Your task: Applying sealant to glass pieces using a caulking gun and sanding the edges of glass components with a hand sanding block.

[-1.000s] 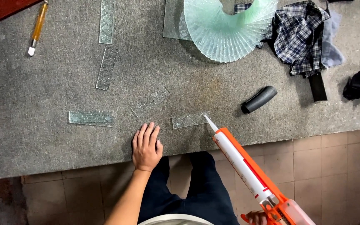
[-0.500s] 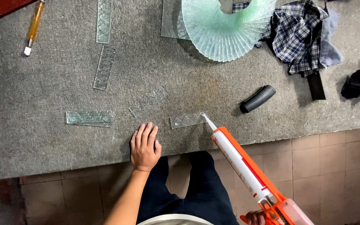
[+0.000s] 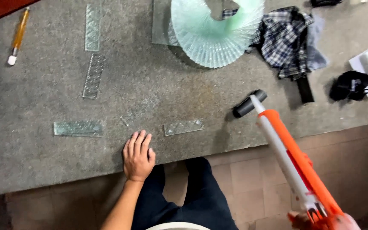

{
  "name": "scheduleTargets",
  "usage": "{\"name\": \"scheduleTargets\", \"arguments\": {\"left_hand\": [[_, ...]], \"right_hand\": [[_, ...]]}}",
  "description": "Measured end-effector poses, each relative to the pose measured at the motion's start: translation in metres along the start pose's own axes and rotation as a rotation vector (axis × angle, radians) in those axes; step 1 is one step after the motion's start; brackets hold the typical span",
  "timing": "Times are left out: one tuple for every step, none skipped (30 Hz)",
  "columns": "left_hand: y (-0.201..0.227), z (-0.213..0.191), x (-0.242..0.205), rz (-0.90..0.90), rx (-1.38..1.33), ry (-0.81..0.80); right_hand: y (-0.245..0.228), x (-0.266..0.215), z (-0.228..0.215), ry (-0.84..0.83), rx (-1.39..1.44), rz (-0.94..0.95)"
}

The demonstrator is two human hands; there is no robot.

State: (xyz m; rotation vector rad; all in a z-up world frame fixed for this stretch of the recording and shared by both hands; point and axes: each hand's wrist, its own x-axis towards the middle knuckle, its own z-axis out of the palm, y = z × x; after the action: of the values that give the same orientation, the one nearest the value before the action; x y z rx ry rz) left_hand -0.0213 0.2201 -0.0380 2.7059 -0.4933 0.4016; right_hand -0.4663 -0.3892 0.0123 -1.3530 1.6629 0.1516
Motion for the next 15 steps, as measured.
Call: {"name": "scheduleTargets", "arguments": {"left_hand": [[0.0, -0.001, 0.0, -0.014, 0.003, -0.012], [0.0, -0.001, 0.002, -0.026, 0.006, -0.024], [0.001, -0.003, 0.003, -0.02, -0.005, -0.017], [0.001, -0.003, 0.005, -0.081, -0.06, -0.055], [0.001, -0.004, 0.007, -0.141, -0.116, -0.095], [-0.001, -0.003, 0.012, -0.133, -0.127, -0.091], [-0.003, -0.002, 0.018, -0.183, -0.085, -0.101], [-0.005, 0.0, 0.023, -0.235, -0.045, -0.112], [-0.007, -0.002, 0.036, -0.23, -0.058, -0.108], [-0.009, -0.004, 0.049, -0.243, 0.005, -0.067], [-0.011, -0.006, 0.062, -0.256, 0.069, -0.026], [-0.011, -0.006, 0.072, -0.251, 0.059, -0.021], [-0.012, -0.006, 0.083, -0.28, 0.079, -0.036], [-0.015, -0.009, 0.092, -0.312, 0.104, -0.056], [-0.02, -0.003, 0.089, -0.309, 0.1, -0.055]], "right_hand": [[-0.063, -0.012, 0.027, 0.008, 0.014, 0.006], [-0.126, -0.037, 0.05, 0.016, 0.031, 0.012], [-0.155, -0.064, 0.058, 0.026, 0.039, 0.006], [-0.186, -0.092, 0.068, -0.057, -0.227, -0.144], [-0.216, -0.119, 0.078, -0.145, -0.488, -0.286], [-0.244, -0.144, 0.088, -0.132, -0.482, -0.288], [-0.273, -0.169, 0.099, -0.219, -0.706, -0.815], [-0.302, -0.194, 0.11, -0.294, -0.92, -1.349], [-0.317, -0.172, 0.114, -0.278, -0.924, -1.348], [-0.332, -0.149, 0.116, -0.172, -1.042, -1.347], [-0.348, -0.126, 0.118, -0.064, -1.158, -1.339], [-0.366, -0.097, 0.115, -0.05, -1.159, -1.339], [-0.384, -0.069, 0.111, 0.018, -1.212, -1.466], [-0.403, -0.041, 0.11, 0.08, -1.262, -1.593], [-0.42, -0.013, 0.104, 0.085, -1.264, -1.591]]}}
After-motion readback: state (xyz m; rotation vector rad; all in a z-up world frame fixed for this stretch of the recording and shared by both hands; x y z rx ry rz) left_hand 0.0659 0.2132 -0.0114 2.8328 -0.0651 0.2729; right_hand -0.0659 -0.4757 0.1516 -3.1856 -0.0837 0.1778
